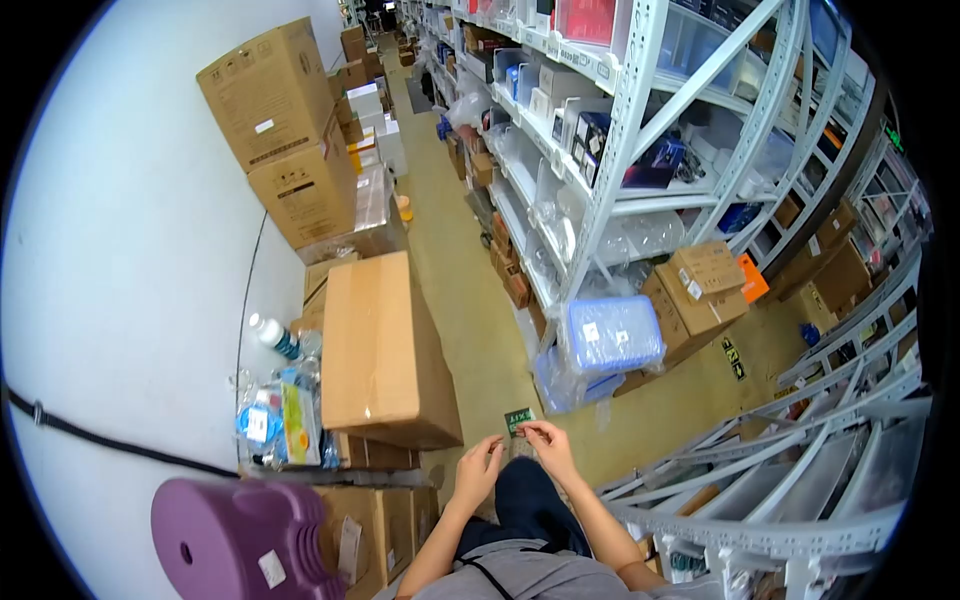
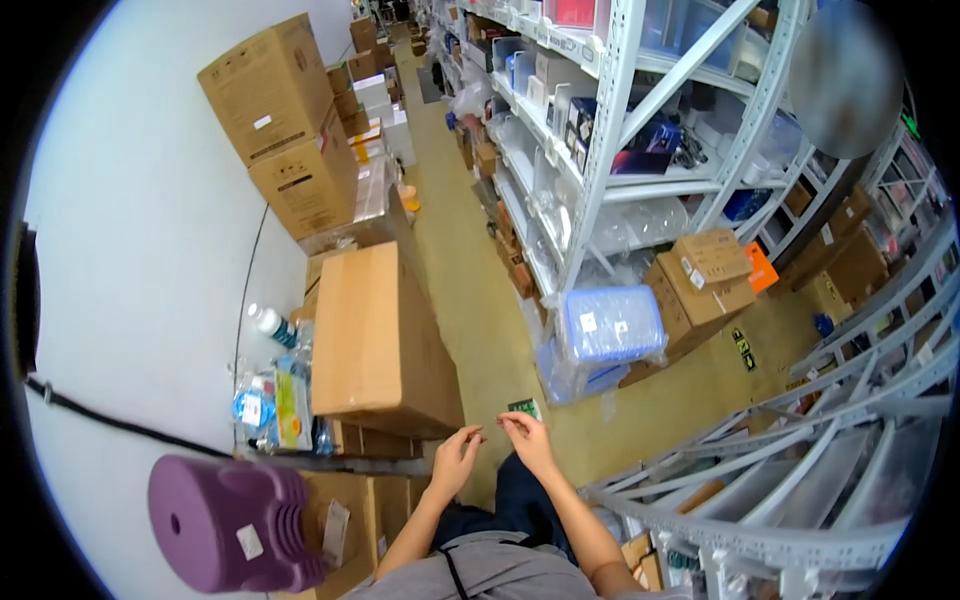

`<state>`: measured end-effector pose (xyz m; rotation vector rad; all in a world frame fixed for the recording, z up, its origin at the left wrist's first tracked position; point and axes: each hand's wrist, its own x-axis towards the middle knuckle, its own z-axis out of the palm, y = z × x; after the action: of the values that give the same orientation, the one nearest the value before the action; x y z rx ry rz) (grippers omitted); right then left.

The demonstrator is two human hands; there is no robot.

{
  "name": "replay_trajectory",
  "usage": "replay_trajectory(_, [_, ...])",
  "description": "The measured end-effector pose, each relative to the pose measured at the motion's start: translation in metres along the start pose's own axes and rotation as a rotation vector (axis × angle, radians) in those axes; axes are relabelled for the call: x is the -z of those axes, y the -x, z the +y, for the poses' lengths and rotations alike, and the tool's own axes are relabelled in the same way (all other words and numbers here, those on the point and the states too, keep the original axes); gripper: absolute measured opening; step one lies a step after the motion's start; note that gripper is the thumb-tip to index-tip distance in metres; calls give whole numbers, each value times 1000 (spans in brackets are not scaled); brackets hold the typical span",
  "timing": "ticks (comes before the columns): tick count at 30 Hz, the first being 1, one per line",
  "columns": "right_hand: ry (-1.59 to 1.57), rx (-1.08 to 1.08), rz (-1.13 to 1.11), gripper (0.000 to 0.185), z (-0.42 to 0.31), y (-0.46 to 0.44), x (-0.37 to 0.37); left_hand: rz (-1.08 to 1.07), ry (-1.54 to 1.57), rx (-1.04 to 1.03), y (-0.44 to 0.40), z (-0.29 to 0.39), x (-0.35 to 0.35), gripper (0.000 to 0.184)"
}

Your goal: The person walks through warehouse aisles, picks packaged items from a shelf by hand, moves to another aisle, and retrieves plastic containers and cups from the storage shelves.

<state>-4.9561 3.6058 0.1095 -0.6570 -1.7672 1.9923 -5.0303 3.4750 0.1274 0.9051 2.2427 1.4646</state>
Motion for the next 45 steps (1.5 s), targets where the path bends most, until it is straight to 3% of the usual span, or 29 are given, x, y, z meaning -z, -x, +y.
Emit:
replay_trajectory(8, [51,42,103,17,-19,-101,87,-96,-4,-163,-135,26,-62,21])
replay_trajectory(13, [109,-2,126,17,-15,-139,114,-104,50,-90,-187,31,-77,21])
replay_trajectory(21, [75,-65,46,15,-18,-222,95,-70,53,-58,-277,14,-78,21])
replay_trajectory(29, [134,-37,71,16,-20,-347,70,-240,94,-88,-426,-3,-61,24])
replay_trajectory(34, [136,-78,-2,17,-23,-438,29,-175,91,-161,-521,-25,-27,24])
replay_trajectory(36, [124,-134,-78,17,-23,-469,18,-133,108,-50,-549,-29,-10,23])
replay_trajectory(40, [27,-160,-90,19,-12,-517,13,-140,75,-29,-594,-47,6,24])
replay_trajectory(45, [110,-244,-76,18,-2,-574,33,-122,145,98,-644,-69,-11,23])
